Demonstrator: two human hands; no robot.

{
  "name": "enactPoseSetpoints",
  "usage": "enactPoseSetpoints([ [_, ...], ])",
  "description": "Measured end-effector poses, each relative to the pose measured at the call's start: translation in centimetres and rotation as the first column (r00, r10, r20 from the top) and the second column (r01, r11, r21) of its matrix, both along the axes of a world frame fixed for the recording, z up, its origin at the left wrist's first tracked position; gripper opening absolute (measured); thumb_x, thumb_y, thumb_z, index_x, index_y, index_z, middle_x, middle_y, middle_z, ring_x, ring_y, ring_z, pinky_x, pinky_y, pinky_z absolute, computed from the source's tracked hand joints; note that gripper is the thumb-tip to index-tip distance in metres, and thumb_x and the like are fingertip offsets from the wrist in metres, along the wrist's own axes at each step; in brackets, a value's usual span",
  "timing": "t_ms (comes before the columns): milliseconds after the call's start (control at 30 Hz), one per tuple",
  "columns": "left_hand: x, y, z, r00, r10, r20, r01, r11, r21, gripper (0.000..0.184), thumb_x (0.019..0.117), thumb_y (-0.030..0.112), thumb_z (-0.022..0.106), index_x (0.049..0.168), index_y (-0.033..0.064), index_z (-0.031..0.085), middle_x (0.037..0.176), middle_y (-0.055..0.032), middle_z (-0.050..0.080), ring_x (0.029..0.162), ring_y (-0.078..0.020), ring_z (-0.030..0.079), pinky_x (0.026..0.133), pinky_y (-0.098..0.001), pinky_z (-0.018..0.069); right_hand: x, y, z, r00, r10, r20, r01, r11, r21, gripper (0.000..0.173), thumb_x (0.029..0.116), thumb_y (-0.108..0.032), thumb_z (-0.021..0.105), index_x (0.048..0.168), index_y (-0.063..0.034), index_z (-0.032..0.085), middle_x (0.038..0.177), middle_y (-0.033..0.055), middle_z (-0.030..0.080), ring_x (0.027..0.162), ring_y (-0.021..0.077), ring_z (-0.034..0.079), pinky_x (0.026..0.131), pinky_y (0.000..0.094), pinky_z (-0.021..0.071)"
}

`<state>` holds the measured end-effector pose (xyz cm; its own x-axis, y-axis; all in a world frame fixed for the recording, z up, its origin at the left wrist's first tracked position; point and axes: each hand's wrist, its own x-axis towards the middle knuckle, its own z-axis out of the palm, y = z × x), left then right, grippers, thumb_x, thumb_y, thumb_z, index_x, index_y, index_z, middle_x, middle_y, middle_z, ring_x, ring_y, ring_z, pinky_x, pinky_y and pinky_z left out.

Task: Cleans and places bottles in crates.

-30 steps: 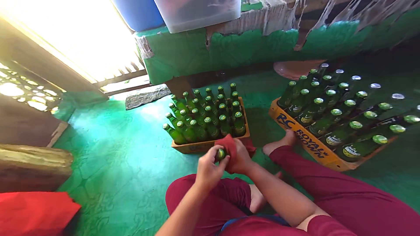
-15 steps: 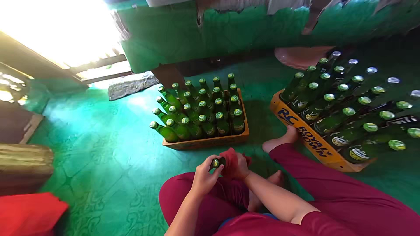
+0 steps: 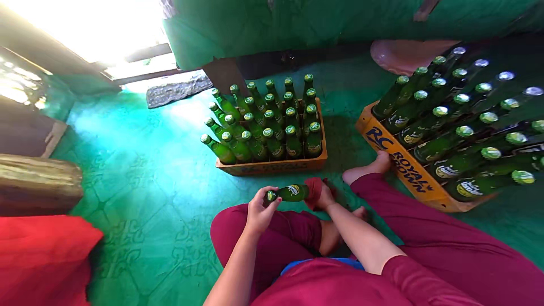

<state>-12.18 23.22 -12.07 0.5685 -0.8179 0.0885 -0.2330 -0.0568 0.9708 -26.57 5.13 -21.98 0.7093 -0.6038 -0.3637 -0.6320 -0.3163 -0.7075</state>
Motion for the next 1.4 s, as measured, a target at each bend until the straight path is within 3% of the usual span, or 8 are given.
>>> enactPoseSetpoints([
  [167,-0.9,0.0,1.2,0.996,0.073,-0.052,-0.079,0.990,-0.117,0.032,0.0895,-0.001,0.063,0.119,-0.0119,0.057,0.114,-0.0106,0.070,0.102,-0.0069,0.068,0.088,-0.0246,0.0574,-1.2,1.4,-0.5,0.863,-0.408,0.297,0.275,0.874,0.401,0.054,0.0884,0.000,0.070,0.136,0.0153,0.050,0.132,0.0264,0.061,0.126,0.0257,0.059,0.110,0.0363,0.0451],
  [300,-1.1,-0.1,1.8,1.000,0.019,-0.004,-0.019,0.983,-0.183,0.031,0.0897,-0.002,0.063,0.119,-0.0121,0.056,0.119,-0.0120,0.069,0.106,-0.0075,0.068,0.091,-0.0253,0.0571,-0.6,2.1,2.3,0.562,-0.774,0.290,0.136,0.433,0.891,0.044,0.1112,-0.023,0.019,0.108,0.0012,0.055,0.076,0.0081,0.066,0.066,0.0156,0.064,0.062,0.0350,0.0559],
  [467,-2.3,-0.7,2.5,0.977,-0.080,0.197,0.134,0.951,-0.278,0.034,0.0885,-0.004,0.066,0.119,-0.0176,0.058,0.123,-0.0197,0.068,0.113,-0.0102,0.068,0.095,-0.0251,0.0559,-0.8,1.6,14.8,0.735,-0.675,-0.054,0.470,0.451,0.759,0.028,0.1087,-0.001,0.040,0.132,0.0102,0.052,0.118,0.0225,0.060,0.099,0.0226,0.058,0.094,0.0361,0.0468],
  [600,-3.6,-0.7,2.9,0.943,-0.096,0.319,0.189,0.943,-0.275,0.033,0.0888,-0.003,0.069,0.118,-0.0162,0.061,0.122,-0.0217,0.069,0.116,-0.0124,0.068,0.097,-0.0249,0.0556,-0.6,2.1,3.0,0.705,-0.661,0.257,0.455,0.699,0.551,0.033,0.1075,-0.009,0.044,0.130,0.0138,0.053,0.120,0.0293,0.061,0.109,0.0311,0.062,0.092,0.0426,0.0529],
  [767,-2.7,-0.7,3.3,0.936,-0.056,0.348,0.159,0.949,-0.273,0.034,0.0894,-0.002,0.068,0.119,-0.0165,0.061,0.118,-0.0208,0.070,0.107,-0.0096,0.070,0.092,-0.0231,0.0568,-0.7,0.3,5.0,0.847,-0.505,-0.165,0.531,0.803,0.270,0.039,0.1082,-0.010,0.043,0.138,0.0131,0.052,0.145,0.0317,0.051,0.140,0.0404,0.047,0.117,0.0518,0.0357],
  [967,-2.3,-2.3,2.6,0.935,-0.071,0.348,0.111,0.989,-0.097,0.044,0.0890,-0.004,0.068,0.129,-0.0172,0.055,0.111,-0.0241,0.072,0.099,-0.0204,0.074,0.090,-0.0333,0.0593,1.0,1.1,8.7,0.808,-0.280,0.518,0.216,0.959,0.182,0.045,0.0941,-0.017,0.067,0.127,0.0123,0.059,0.117,0.0213,0.070,0.110,0.0234,0.068,0.100,0.0380,0.0545],
  [1100,-2.6,-2.8,2.3,0.953,0.011,0.302,-0.009,1.000,-0.008,0.083,0.0812,-0.002,0.071,0.150,-0.0176,0.026,0.104,-0.0235,0.073,0.093,-0.0272,0.075,0.086,-0.0458,0.0596,3.0,3.5,14.1,0.928,0.159,0.338,-0.109,0.981,-0.163,0.051,0.0919,-0.028,0.069,0.129,0.0054,0.063,0.127,0.0238,0.066,0.122,0.0358,0.062,0.105,0.0525,0.0477],
  [1400,-2.7,-2.9,3.3,0.965,-0.043,0.257,0.020,0.995,0.093,0.097,0.0824,-0.005,0.073,0.155,-0.0155,0.011,0.109,-0.0258,0.073,0.096,-0.0308,0.076,0.088,-0.0446,0.0606,3.8,3.4,14.3,0.905,-0.044,0.423,-0.011,0.992,0.127,0.037,0.0992,-0.016,0.059,0.127,0.0081,0.063,0.123,0.0218,0.068,0.121,0.0263,0.063,0.108,0.0422,0.0455],
])
